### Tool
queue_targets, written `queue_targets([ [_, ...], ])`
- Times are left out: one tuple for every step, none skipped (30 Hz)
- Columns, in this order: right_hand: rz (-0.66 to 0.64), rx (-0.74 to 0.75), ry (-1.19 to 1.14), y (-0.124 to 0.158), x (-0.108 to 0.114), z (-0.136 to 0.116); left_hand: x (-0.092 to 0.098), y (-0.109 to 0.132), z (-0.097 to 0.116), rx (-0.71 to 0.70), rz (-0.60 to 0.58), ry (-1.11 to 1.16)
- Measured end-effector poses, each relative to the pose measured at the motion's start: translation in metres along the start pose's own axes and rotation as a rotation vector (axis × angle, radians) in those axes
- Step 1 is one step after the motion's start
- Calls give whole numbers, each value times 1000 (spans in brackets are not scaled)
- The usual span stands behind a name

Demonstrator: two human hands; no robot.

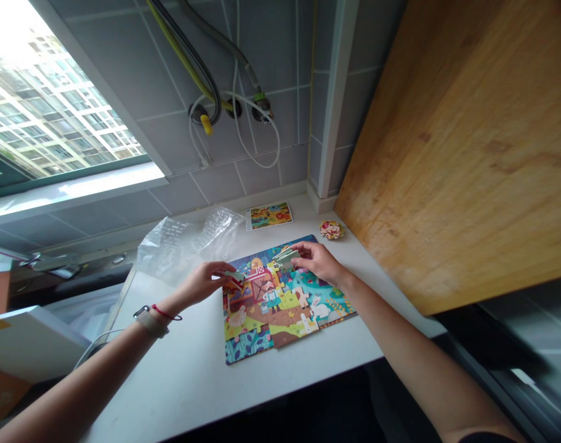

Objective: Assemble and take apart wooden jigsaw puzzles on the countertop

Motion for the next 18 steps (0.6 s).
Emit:
queue_targets([
  [-1,0,-1,0,0,0,1,1,0,-14,11,-67],
  [1,0,-2,0,0,0,1,2,0,-31,14,-131],
  [2,2,0,1,0,0,1,3,0,-47,7,-184],
  [4,4,3,1,0,0,1,4,1,-67,-5,-228],
  [6,7,7,0,0,0,0,4,1,-93,-14,-266],
  [7,8,11,0,0,0,0,5,1,-124,-17,-301],
  [10,9,14,0,0,0,-1,5,1,-154,-16,-332],
  [12,11,17,0,0,0,-1,6,1,-182,-17,-360],
  [14,11,20,0,0,0,-2,6,0,-202,-17,-384],
  [15,11,21,-1,0,0,-2,6,-2,-215,-20,-401],
  [14,9,21,-1,0,0,-3,6,-4,-220,-26,-409],
  [13,8,19,-1,0,0,-4,5,-6,-219,-35,-410],
  [11,5,15,-1,0,-1,-4,4,-9,-212,-47,-406],
  [8,1,11,-1,0,-1,-5,3,-12,-201,-61,-401],
  [6,-3,6,-1,-1,-1,-5,1,-15,-187,-77,-395],
  [6,-5,2,-1,-1,-1,-6,-1,-17,-171,-97,-391],
  [6,-6,-2,-1,-1,-1,-6,-3,-19,-157,-117,-392],
  [6,-6,-4,0,-1,-1,-7,-5,-20,-144,-135,-398],
])
Point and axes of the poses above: each hand's wrist, its own y-axis away from the middle knuckle, its own x-axis out of the back of the hand, z = x × y, the point moved 5 cm from there along -y, towards the middle knuckle, and after that the axes turned 9 degrees about -x, right-handed, at the moved point
